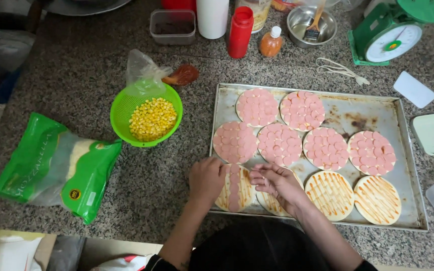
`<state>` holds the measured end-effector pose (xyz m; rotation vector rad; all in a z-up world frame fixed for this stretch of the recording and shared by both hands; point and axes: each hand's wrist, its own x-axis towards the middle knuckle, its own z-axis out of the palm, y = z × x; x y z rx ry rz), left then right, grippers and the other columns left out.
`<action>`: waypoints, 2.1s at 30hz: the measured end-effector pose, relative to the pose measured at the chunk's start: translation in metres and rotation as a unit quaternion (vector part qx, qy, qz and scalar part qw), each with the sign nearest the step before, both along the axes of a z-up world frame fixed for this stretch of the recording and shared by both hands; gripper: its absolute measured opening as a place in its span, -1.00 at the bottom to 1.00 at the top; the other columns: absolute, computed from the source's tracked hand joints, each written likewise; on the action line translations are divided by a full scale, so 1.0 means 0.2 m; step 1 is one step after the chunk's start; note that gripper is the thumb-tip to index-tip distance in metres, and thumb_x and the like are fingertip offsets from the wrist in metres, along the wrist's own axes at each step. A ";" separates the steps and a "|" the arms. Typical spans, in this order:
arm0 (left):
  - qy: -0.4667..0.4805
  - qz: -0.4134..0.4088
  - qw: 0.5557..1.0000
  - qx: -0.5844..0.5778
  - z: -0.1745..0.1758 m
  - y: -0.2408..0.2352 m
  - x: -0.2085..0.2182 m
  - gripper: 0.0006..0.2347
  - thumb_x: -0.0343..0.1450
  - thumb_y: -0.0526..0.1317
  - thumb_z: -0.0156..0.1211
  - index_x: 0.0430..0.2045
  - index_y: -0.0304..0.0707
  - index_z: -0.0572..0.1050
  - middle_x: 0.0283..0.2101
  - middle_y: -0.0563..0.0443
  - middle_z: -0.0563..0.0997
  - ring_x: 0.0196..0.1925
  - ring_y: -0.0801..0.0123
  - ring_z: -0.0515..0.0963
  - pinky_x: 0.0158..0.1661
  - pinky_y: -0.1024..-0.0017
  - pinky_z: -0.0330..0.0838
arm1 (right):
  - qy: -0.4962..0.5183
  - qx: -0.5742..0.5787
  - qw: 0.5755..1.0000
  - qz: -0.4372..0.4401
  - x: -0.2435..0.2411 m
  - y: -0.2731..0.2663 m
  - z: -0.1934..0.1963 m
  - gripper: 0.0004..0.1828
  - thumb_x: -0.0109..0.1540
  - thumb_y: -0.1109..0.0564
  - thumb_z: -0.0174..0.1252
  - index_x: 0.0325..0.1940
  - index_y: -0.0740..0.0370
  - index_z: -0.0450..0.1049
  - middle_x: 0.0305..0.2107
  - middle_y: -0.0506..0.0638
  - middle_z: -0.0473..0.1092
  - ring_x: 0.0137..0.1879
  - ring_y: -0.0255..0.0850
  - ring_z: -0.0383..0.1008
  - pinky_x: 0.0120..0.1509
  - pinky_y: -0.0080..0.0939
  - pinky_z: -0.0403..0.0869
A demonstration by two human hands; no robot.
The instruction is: The person places sliced ham onto small round pizza bases arranged on a metal baking tray. The bases already have sauce applied. The person works methodically across the tray, covering each base with overlapping ham slices.
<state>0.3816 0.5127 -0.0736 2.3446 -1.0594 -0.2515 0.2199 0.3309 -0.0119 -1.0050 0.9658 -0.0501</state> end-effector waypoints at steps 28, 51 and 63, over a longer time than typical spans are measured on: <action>0.141 0.010 0.985 -0.100 0.31 0.04 -0.09 -0.86 0.58 -0.13 0.30 -0.12 -0.03 0.77 -0.25 0.03 0.74 -0.12 0.10 0.79 -0.02 0.19 0.67 | -0.022 0.000 0.998 0.058 0.11 0.16 0.02 -0.68 0.44 0.29 0.16 0.22 0.46 0.67 -0.14 0.35 0.67 -0.05 0.14 0.80 0.14 0.14 0.77; 0.048 0.093 0.994 0.030 0.05 0.11 -0.08 -0.78 0.58 -0.03 0.21 -0.35 -0.09 0.66 -0.39 0.02 0.62 -0.22 0.07 0.71 0.00 0.11 0.41 | -0.011 -0.001 0.999 0.046 0.05 0.12 -0.03 -0.69 0.48 0.16 0.23 0.17 0.48 0.64 -0.15 0.34 0.67 -0.12 0.07 0.78 0.04 0.03 0.78; -0.022 0.111 0.993 0.036 -0.03 0.11 -0.09 -0.79 0.52 0.00 0.30 -0.45 -0.02 0.61 -0.44 0.05 0.61 -0.25 0.09 0.72 -0.06 0.12 0.36 | -0.002 0.010 1.000 0.027 0.08 0.15 0.04 -0.68 0.43 0.19 0.31 0.16 0.51 0.70 -0.11 0.37 0.68 -0.01 0.14 0.79 0.23 0.19 0.72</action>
